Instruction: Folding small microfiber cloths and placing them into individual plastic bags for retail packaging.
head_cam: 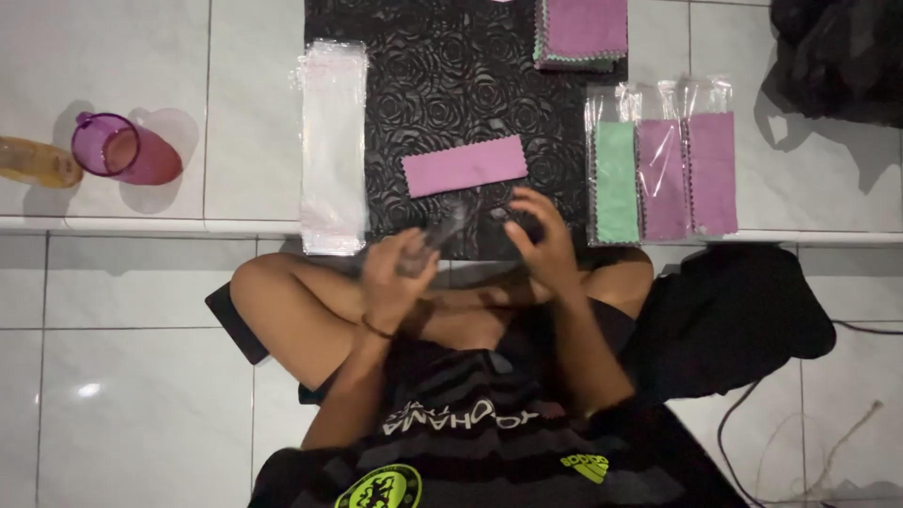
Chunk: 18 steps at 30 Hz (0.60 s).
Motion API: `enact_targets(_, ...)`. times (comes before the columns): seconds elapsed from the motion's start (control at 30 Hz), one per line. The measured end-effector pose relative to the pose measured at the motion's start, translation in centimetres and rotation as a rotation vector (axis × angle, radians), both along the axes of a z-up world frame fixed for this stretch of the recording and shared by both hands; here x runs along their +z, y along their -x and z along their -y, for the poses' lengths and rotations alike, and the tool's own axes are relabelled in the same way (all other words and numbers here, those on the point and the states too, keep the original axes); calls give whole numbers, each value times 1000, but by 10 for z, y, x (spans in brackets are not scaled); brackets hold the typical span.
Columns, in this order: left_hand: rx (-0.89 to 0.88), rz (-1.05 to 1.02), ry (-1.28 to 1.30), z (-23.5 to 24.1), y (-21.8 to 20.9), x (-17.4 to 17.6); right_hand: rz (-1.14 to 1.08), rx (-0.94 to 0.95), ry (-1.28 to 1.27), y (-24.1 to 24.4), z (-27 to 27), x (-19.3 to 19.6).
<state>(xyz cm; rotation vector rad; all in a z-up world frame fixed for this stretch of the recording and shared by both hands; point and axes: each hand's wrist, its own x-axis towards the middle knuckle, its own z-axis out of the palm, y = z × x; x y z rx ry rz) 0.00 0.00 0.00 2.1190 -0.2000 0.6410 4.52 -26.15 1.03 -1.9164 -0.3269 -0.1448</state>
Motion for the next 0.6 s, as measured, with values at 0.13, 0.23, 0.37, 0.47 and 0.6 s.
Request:
enact_targets(0.13, 78, 36, 5, -35, 8, 5, 82, 90, 156, -49, -19, -10)
enact_targets(0.23, 129, 86, -40, -52, 19, 18, 163, 188, 299, -92, -32, -43)
enact_targets(0.37, 191, 97, -31, -63, 32, 28, 130, 209, 662, -126, -49, -55)
enact_targets(0.47, 223, 91, -34, -69, 38, 25, 21, 240, 858, -141, -52, -61)
enact_targets(0.6, 244, 99, -76, -82, 39, 17, -95, 306, 1008, -154, -46, -56)
